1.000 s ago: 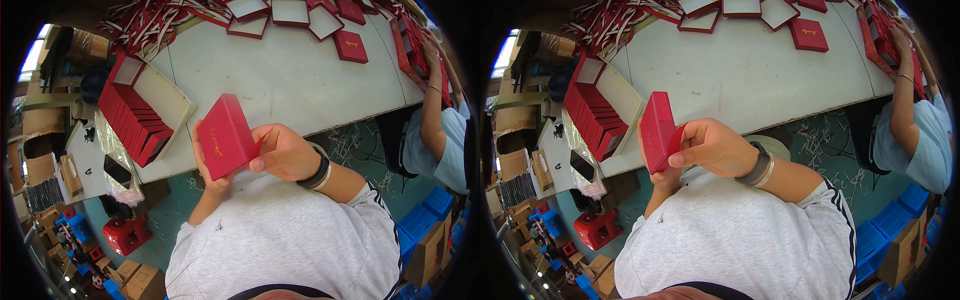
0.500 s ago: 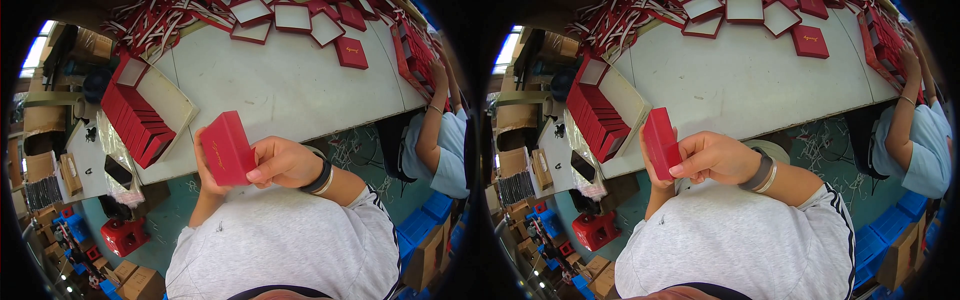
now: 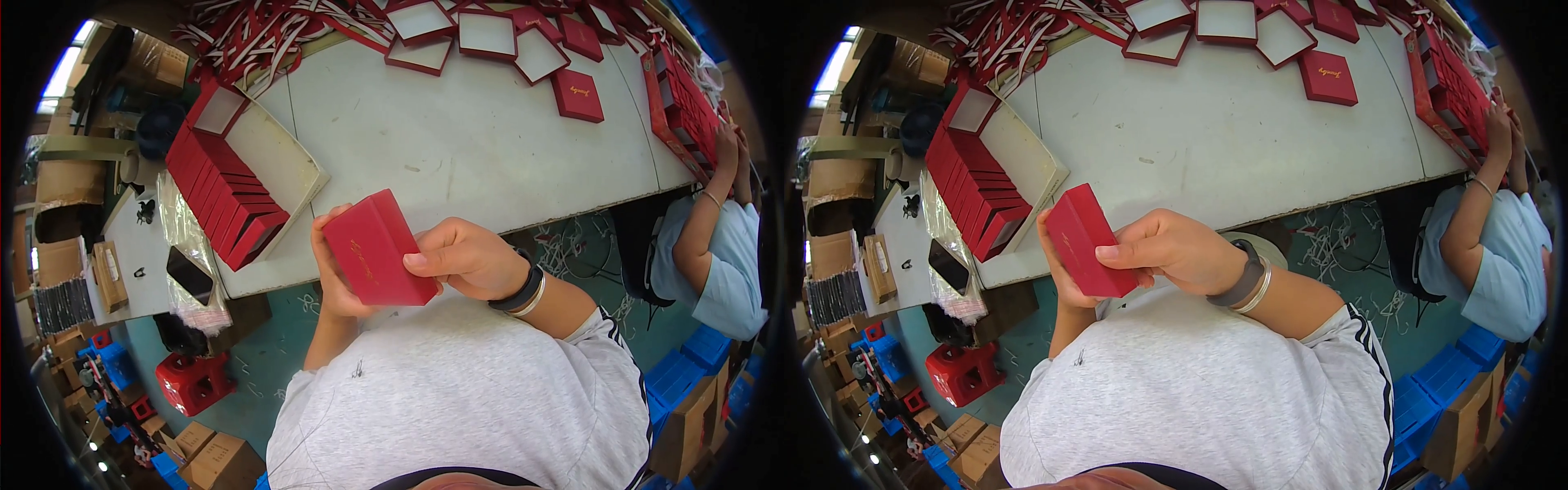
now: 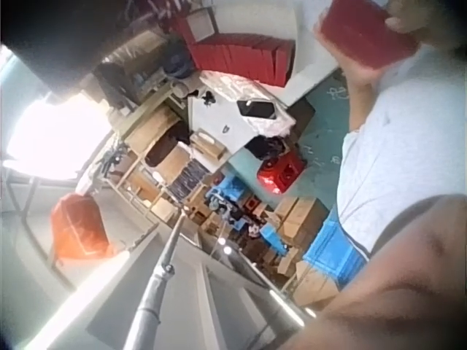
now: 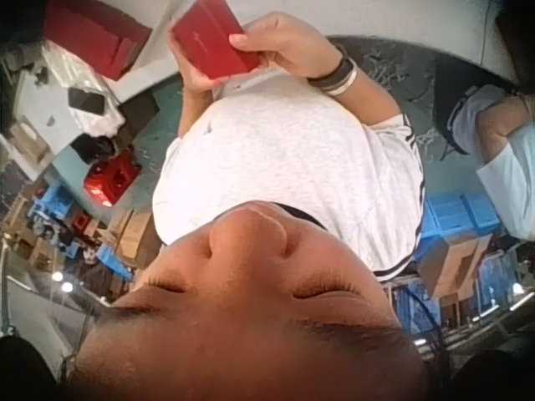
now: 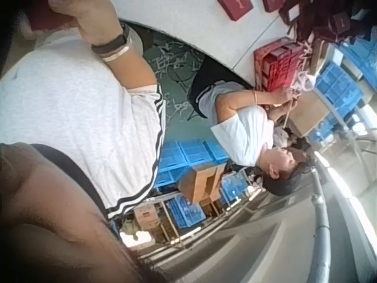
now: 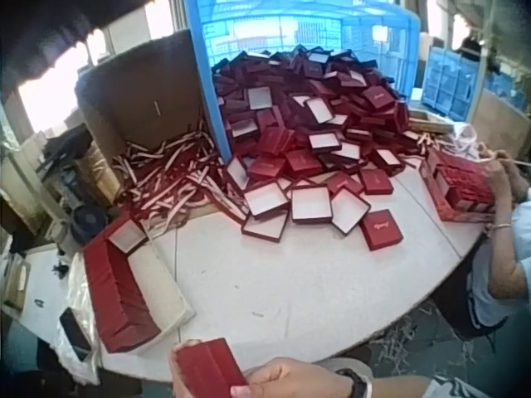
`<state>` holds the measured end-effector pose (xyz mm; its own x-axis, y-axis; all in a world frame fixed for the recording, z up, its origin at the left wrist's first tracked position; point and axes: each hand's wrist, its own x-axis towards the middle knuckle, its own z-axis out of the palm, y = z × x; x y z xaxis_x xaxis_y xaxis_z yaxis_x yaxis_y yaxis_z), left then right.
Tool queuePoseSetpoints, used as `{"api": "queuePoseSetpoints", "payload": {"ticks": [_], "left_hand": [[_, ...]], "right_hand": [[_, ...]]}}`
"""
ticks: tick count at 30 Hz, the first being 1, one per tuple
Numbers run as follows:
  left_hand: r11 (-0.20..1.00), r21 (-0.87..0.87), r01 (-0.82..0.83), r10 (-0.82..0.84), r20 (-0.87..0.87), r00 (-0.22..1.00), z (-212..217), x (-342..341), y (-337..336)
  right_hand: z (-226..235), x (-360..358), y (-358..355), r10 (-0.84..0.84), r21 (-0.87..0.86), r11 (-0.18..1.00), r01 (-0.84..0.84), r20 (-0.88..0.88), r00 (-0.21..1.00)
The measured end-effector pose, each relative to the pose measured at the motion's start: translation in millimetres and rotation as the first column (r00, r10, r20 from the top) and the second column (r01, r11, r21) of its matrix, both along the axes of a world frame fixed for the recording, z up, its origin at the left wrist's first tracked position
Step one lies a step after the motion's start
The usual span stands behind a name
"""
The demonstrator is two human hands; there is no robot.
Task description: Assembling and threading ribbons into red jewelry boxes at a factory workbench.
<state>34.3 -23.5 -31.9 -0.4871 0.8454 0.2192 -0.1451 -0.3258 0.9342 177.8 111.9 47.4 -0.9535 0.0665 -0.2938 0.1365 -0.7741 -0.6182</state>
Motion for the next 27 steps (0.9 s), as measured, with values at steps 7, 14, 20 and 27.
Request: {"api": "queuePoseSetpoints", "payload": {"ticks": [7,14,20,27], "left_hand": [[1.000,0.029,-0.005,0.003,0.077,0.997,-1.5,-4.5,-0.7],[0.970,0.221,0.103,-0.092,-0.058,0.994,-4.0,-28.1,-2.7],[0.927,0.157,0.340,-0.321,-0.134,0.938,-2.8,-52.9,-15.2],[0.959,-0.255,-0.119,0.075,-0.177,0.981,-19.8,-55.0,-19.0]], "right_hand": [[-3.4,-4.9,-1.5,-0.025,0.057,0.998,0.027,-0.033,0.999],[-38.1,-11.2,-3.2,-0.033,-0.139,0.990,0.001,-0.222,0.974],[-24.0,-27.6,3.9,0.217,0.171,0.967,-0.189,-0.161,0.963],[20.8,-149.3,60.5,-0.200,0.086,0.970,0.227,-0.243,0.949]]}}
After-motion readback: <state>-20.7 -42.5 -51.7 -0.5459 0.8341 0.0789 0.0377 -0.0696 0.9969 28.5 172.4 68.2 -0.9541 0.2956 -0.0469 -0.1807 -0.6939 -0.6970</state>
